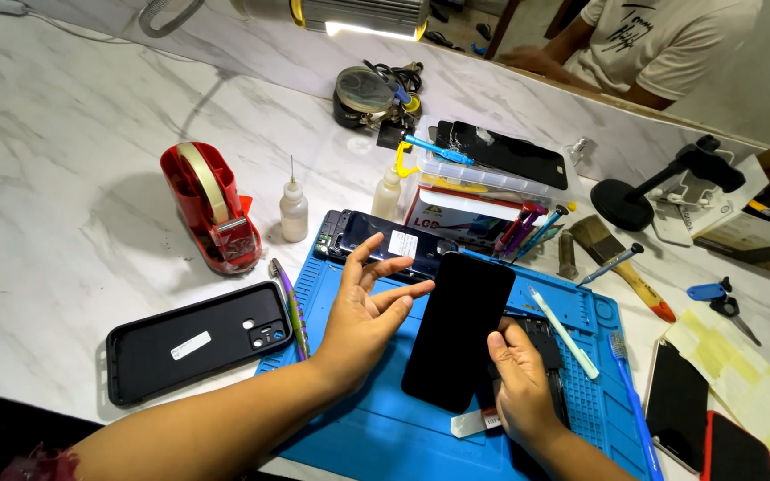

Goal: Disassembling and cleaning internal components of a smartphone on a repair mat.

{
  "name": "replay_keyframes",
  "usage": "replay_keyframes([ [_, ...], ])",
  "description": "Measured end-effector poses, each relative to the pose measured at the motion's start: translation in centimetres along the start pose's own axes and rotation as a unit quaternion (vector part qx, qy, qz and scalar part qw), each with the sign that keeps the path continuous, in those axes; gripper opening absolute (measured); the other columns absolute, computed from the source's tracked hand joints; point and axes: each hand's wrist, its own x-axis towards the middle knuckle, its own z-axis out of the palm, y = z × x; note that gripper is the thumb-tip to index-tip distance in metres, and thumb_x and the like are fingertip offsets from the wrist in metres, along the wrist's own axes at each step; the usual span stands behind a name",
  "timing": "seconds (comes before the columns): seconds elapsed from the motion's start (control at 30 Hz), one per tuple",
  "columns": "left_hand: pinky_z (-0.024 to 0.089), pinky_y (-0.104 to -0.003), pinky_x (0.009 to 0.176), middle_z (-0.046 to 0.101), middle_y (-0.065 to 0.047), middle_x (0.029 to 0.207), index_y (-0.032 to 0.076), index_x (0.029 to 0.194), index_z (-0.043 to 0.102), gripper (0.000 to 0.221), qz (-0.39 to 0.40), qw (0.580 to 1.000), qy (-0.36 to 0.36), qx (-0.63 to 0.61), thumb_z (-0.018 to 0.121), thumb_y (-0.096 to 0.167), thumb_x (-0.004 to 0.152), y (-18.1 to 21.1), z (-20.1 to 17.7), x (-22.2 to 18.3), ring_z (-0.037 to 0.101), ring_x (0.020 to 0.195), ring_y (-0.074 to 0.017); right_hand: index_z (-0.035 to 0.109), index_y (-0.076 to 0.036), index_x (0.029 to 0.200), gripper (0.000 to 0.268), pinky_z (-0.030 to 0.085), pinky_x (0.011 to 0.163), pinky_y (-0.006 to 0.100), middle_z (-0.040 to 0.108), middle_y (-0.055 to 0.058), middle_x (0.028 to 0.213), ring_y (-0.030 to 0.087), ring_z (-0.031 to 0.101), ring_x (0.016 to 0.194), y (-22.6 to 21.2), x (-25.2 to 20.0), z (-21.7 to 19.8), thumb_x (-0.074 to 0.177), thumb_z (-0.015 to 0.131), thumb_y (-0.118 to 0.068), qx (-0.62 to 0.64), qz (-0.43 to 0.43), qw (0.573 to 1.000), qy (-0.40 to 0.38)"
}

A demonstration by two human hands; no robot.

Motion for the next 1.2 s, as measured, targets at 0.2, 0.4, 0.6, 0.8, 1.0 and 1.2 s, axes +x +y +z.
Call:
replay_keyframes([
  [0.2,0.053,-0.034,0.104,0.055,-0.017,0.137,0.020,0.152,0.030,0.077,0.005,1.000,-0.011,-0.001,0.067,-0.004,0.089,0.2,0.1,-0.1,0.076,0.112,-0.0317,0.060,0.003,0.133,0.037,0.050,0.107,0.037,0.071,0.020,0.126,0.028,0.066,0.123,0.0,0.0,0.2,0.103,0.045,-0.014,-0.002,-0.009,1.000,-0.007],
  [0.4,0.057,-0.031,0.096,0.057,-0.018,0.134,0.022,0.152,0.031,0.081,-0.010,1.000,-0.006,-0.003,0.072,-0.003,0.086,0.5,0.3,-0.1,0.078,0.105,-0.0296,0.062,0.003,0.128,0.034,0.052,0.102,0.036,0.072,0.018,0.119,0.026,0.068,0.116,0.1,-0.1,0.0,0.104,0.045,-0.015,-0.018,-0.016,1.000,-0.008],
  [0.6,0.056,-0.030,0.095,0.057,-0.018,0.131,0.020,0.150,0.035,0.079,-0.007,1.000,0.002,-0.010,0.073,-0.003,0.085,0.2,0.1,0.2,0.078,0.102,-0.0285,0.060,0.002,0.134,0.039,0.050,0.106,0.037,0.071,0.018,0.124,0.026,0.066,0.122,-0.3,-0.1,0.3,0.103,0.046,-0.016,-0.033,-0.017,0.999,0.000],
  [0.8,0.057,-0.031,0.095,0.056,-0.014,0.123,0.016,0.148,0.036,0.074,0.027,0.999,0.019,-0.027,0.072,-0.004,0.086,-0.9,-0.5,1.2,0.077,0.098,-0.0269,0.058,0.005,0.135,0.039,0.045,0.111,0.036,0.068,0.020,0.129,0.026,0.061,0.126,0.6,0.0,0.4,0.102,0.045,-0.011,-0.018,-0.002,0.999,0.050],
  [1.0,0.057,-0.031,0.096,0.058,-0.014,0.114,0.010,0.135,0.046,0.057,0.022,0.998,0.034,-0.052,0.073,0.000,0.086,-1.8,-1.2,2.2,0.075,0.104,-0.0281,0.055,0.007,0.136,0.041,0.037,0.120,0.033,0.062,0.020,0.138,0.024,0.055,0.134,3.3,0.9,-0.4,0.099,0.046,-0.007,-0.058,-0.115,0.988,0.081],
  [1.2,0.054,-0.030,0.101,0.062,-0.015,0.116,0.012,0.091,0.060,0.022,0.016,0.996,0.032,-0.083,0.075,-0.002,0.085,-3.3,-1.8,3.2,0.074,0.106,-0.0246,0.059,0.004,0.128,0.026,0.044,0.104,0.029,0.067,0.017,0.118,0.021,0.062,0.113,6.2,2.4,-3.1,0.105,0.052,-0.008,-0.077,-0.065,0.989,0.105],
])
